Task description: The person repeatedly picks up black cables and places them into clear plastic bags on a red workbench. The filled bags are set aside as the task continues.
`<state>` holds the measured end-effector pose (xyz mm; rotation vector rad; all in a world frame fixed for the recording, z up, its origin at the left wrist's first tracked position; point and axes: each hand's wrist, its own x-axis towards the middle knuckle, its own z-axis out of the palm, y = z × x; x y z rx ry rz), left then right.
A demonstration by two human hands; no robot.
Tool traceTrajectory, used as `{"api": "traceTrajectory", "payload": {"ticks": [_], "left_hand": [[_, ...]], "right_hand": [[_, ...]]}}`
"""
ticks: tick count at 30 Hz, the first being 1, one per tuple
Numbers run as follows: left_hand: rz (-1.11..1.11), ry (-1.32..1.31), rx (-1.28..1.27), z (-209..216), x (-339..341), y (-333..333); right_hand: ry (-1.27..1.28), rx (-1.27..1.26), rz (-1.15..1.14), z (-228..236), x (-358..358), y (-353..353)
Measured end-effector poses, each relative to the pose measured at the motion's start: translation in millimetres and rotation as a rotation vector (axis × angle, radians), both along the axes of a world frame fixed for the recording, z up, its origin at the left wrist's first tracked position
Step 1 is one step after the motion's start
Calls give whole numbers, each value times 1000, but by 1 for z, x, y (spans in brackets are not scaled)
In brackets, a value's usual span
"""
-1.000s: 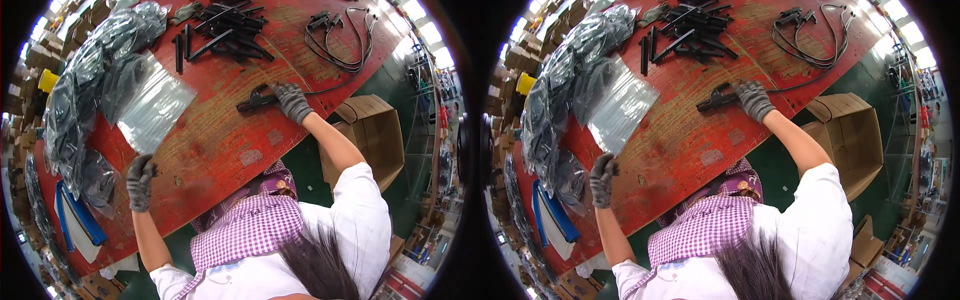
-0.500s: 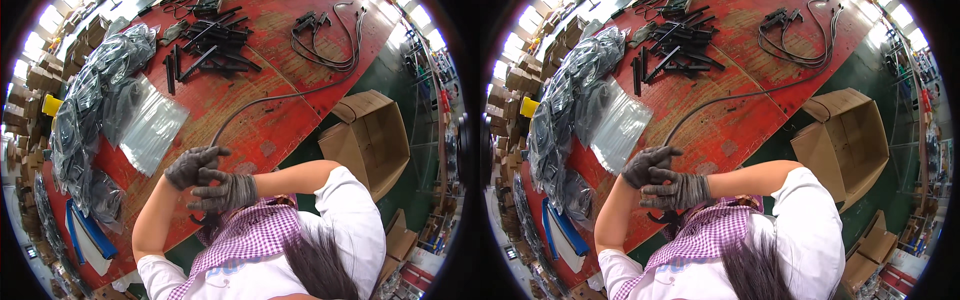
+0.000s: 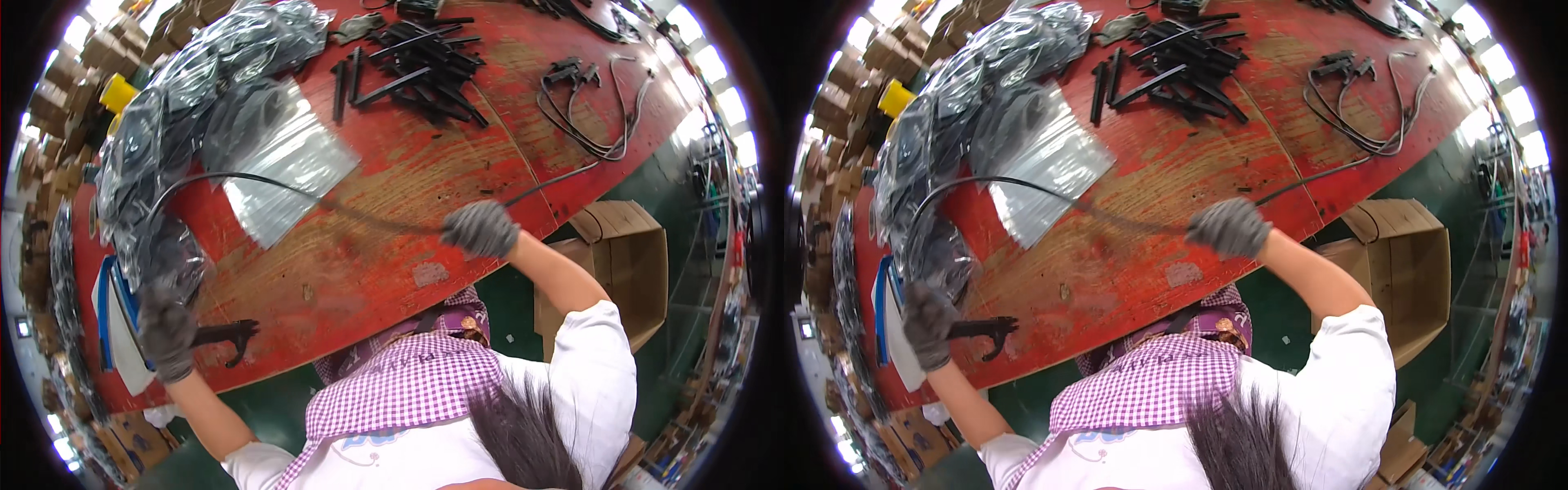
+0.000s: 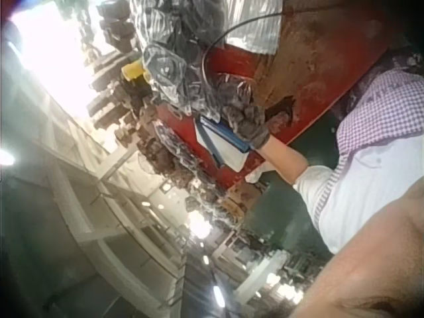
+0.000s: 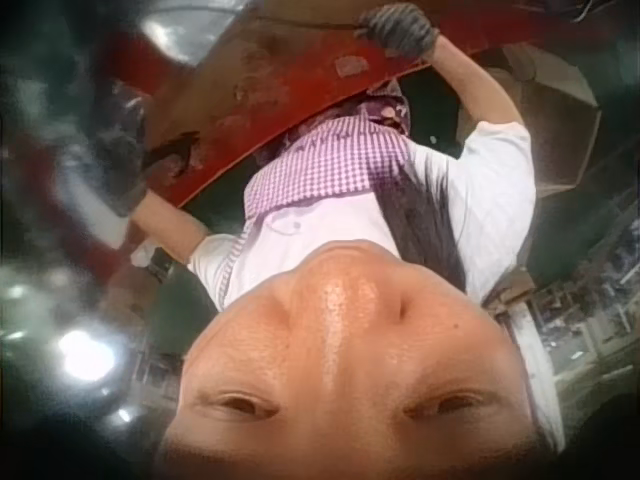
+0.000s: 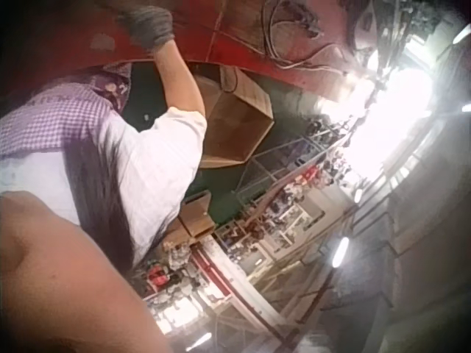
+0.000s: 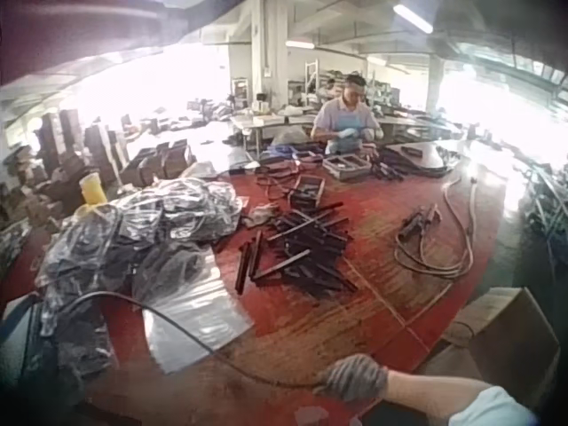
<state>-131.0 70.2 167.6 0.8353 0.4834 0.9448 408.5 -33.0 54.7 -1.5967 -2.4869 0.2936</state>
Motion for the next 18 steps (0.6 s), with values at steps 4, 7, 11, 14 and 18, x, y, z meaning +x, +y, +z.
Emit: {"api": "traceTrajectory", "payload": {"ticks": [4, 7, 11, 14, 18], "left_hand": [[-10, 914, 345, -14, 138, -46], [-380, 862, -123, 13, 180, -53], [-273, 470, -7, 5, 82, -35], [-486, -509, -95, -2, 9, -19], [78, -401, -164, -4, -72, -34]], "right_hand": [[188, 89, 537, 62, -125, 12], [395, 456, 251, 88, -160, 27], [338, -71, -122, 88, -100, 69], [78, 250, -301, 8, 21, 66], [-149, 41, -309, -13, 70, 38]]}}
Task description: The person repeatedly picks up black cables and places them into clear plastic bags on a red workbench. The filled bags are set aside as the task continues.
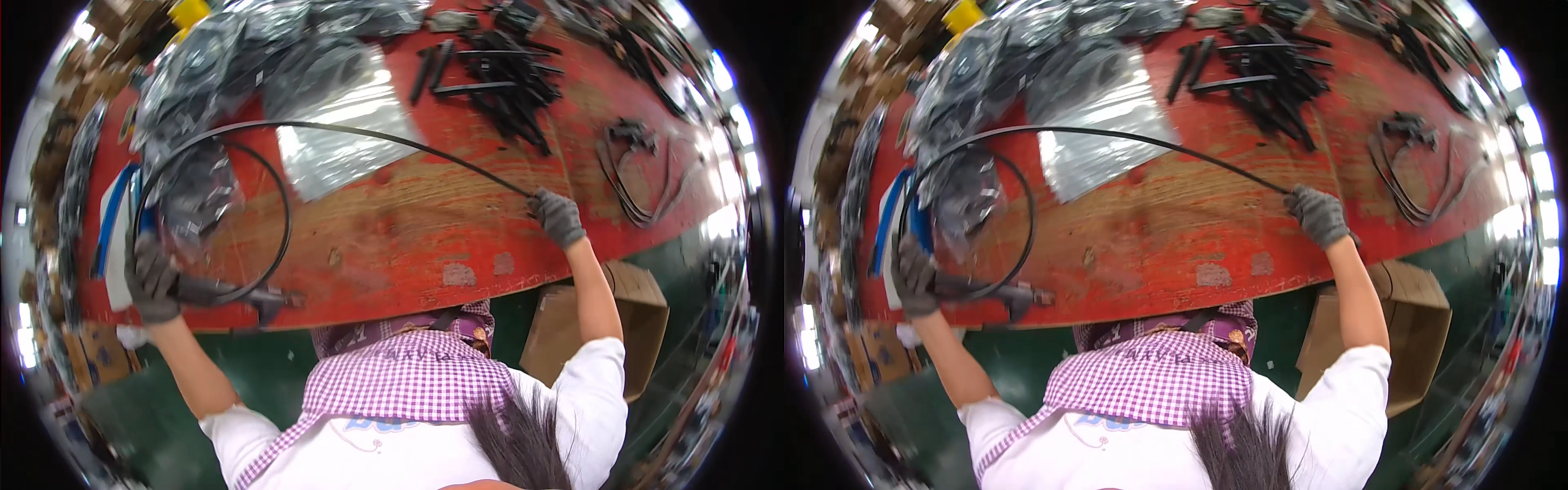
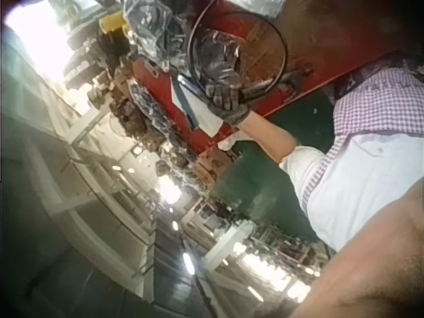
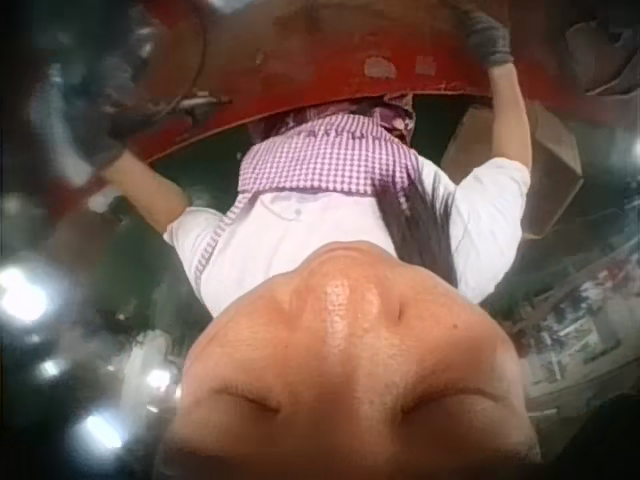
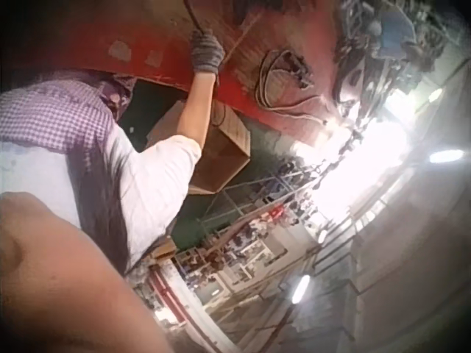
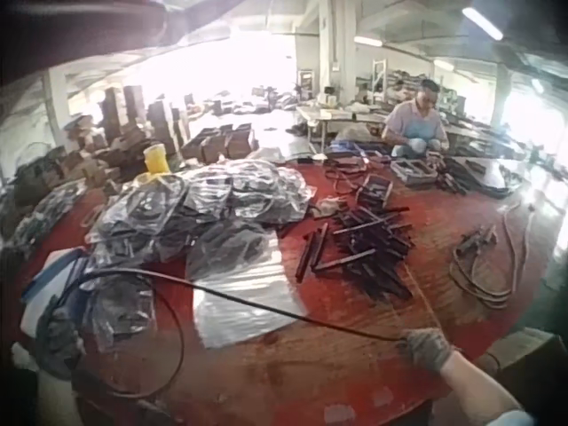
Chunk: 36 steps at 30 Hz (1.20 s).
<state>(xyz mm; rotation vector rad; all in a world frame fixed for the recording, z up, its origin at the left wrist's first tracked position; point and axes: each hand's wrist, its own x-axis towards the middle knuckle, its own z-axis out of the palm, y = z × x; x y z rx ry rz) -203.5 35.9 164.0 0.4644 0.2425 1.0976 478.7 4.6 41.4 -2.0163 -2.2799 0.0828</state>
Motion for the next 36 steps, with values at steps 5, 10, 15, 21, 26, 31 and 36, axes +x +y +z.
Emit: {"api": "traceTrajectory", "payload": {"ticks": [5, 10, 15, 21, 26, 31, 36], "left_hand": [[-82, 646, 189, 19, 134, 23], [317, 1366, 1192, -19, 212, 20], [-22, 1030, -103, 49, 208, 23], [782, 1621, 1667, -15, 243, 21], [-176, 1842, 1213, -63, 286, -56], [-328, 1784, 1026, -135, 284, -83], [738, 2240, 748, -129, 235, -43]], "right_hand": [[134, 156, 613, 89, -155, -3], [287, 718, 730, 159, -277, 34], [516, 242, 280, 123, -250, 66], [2027, -474, 99, 57, -245, 43], [2672, -845, -213, 45, -246, 30], [586, -563, -237, -24, -201, 28], [289, 160, 171, -66, -216, 7]]}}
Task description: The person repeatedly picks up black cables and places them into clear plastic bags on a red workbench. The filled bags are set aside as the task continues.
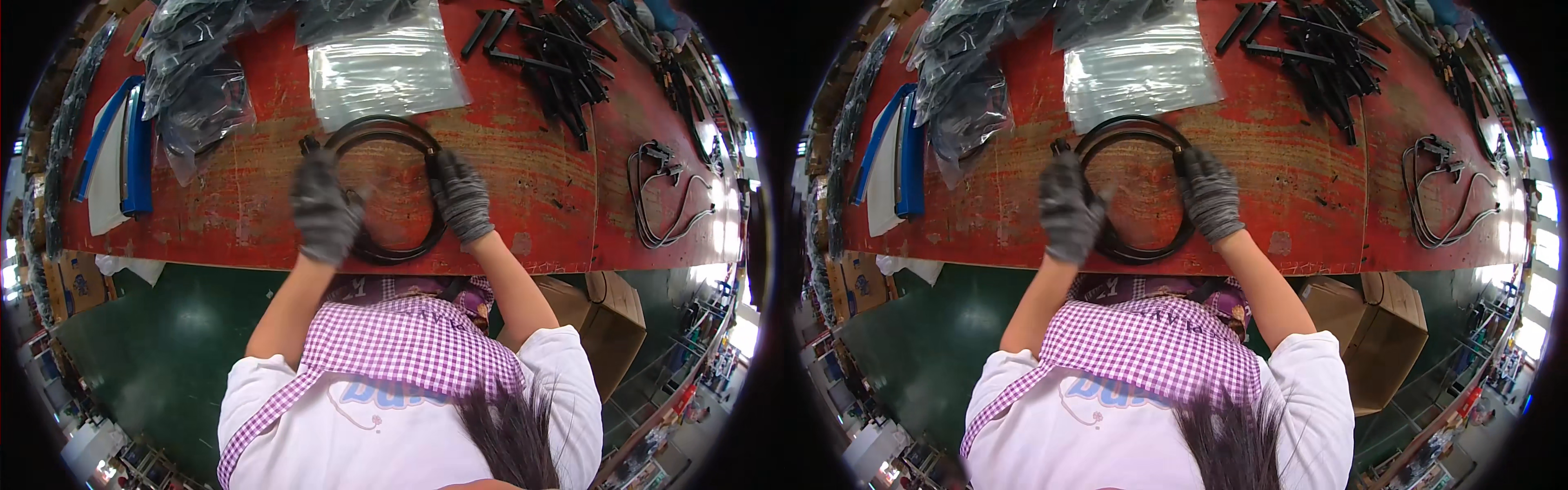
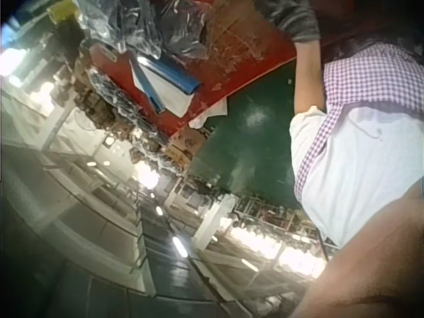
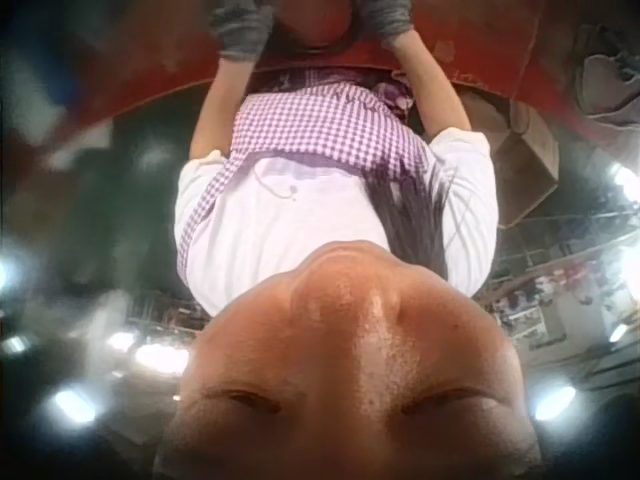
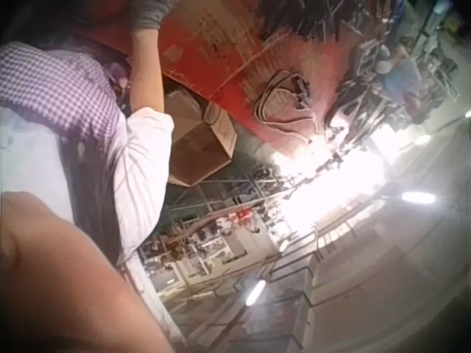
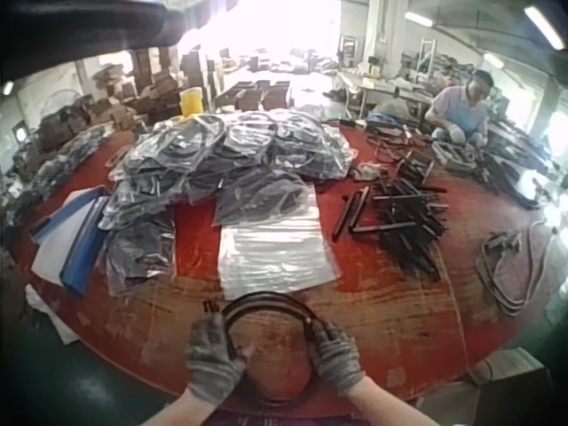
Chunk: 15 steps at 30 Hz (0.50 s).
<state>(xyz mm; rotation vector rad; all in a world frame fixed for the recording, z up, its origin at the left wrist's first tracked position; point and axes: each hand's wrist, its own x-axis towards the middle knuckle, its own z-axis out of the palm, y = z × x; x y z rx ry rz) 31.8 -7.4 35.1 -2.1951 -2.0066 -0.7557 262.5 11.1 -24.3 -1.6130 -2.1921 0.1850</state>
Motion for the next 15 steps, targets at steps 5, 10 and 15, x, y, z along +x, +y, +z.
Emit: {"api": "traceTrajectory", "payload": {"ticks": [5, 10, 15], "left_hand": [[185, 52, -503, -32, -14, 14], [-174, 95, -443, -34, 56, -4], [-3, 84, -406, -18, 3, -3]], "right_hand": [[68, 55, 38, -9, -24, 2], [178, -2, 51, -12, -17, -5], [174, 40, 44, -11, -2, -12]]}}
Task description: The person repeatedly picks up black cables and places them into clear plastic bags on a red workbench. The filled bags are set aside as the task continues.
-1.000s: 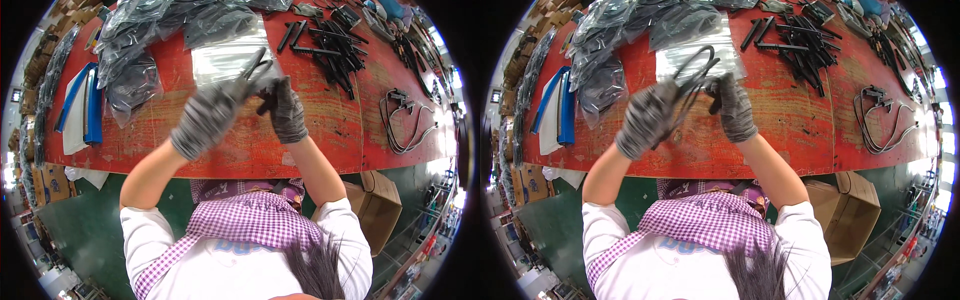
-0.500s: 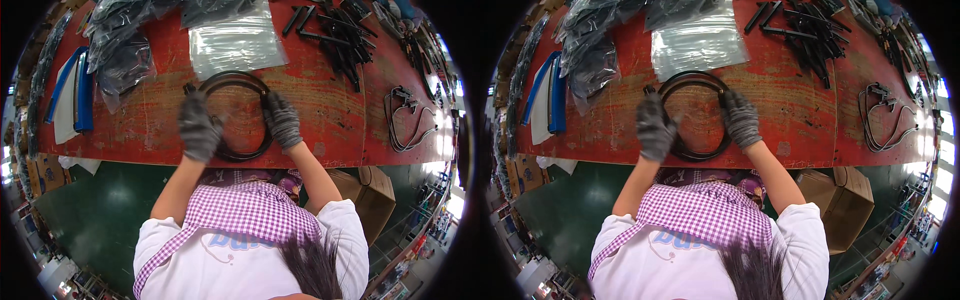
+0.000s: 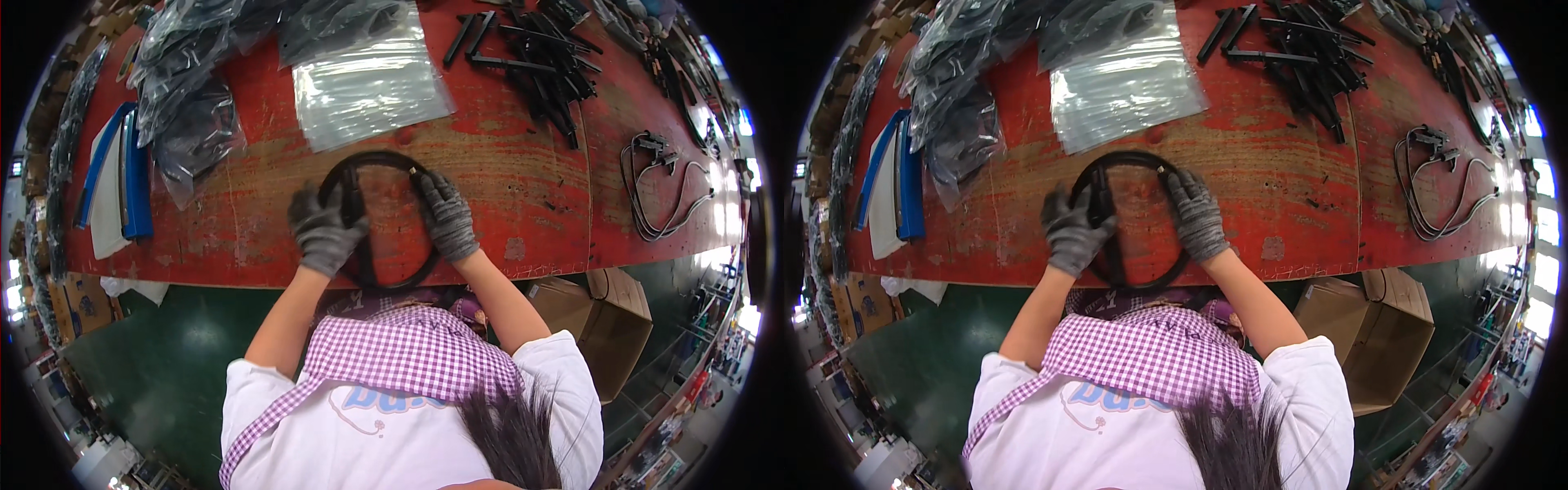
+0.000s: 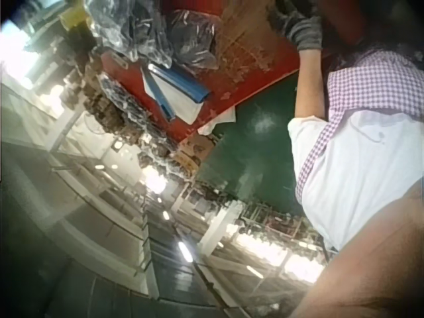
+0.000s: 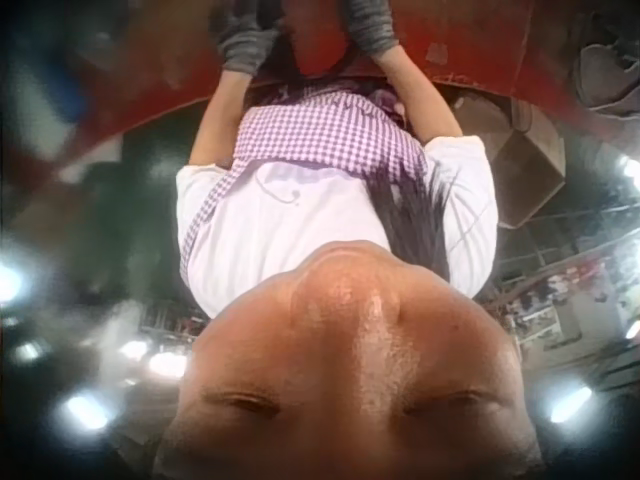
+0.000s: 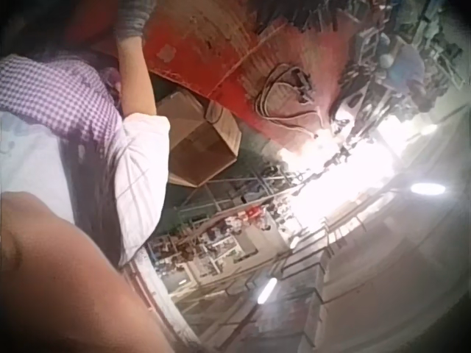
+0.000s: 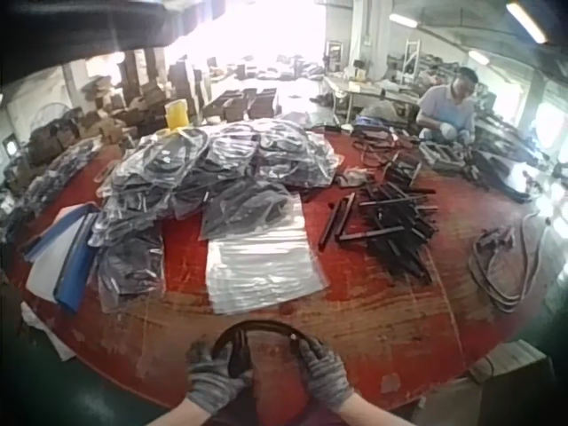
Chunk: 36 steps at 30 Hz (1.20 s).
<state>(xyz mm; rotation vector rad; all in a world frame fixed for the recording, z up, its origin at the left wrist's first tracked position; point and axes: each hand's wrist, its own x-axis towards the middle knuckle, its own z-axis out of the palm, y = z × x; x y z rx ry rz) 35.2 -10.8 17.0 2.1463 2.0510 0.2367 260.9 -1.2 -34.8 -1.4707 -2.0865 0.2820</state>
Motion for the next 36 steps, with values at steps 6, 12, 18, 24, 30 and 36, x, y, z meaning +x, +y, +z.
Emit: {"api": "traceTrajectory", "payload": {"ticks": [6, 12, 18, 24, 30, 36], "left_hand": [[87, -88, 25, -26, -32, -32], [101, -121, 26, -28, -32, -28], [147, -146, -17, -31, -33, -28], [126, -119, -58, -24, -34, -29], [97, -144, -78, -25, -38, -28], [16, -178, -123, -15, -31, -27]], "right_hand": [[-48, 215, -12, 18, 59, 89], [-716, -70, -534, 77, 152, 242], [-835, -135, -298, 91, 138, 243], [310, -768, 76, 117, 20, 37], [-181, -813, 86, 86, -57, -46], [431, -453, 192, 51, -44, 61]]}}
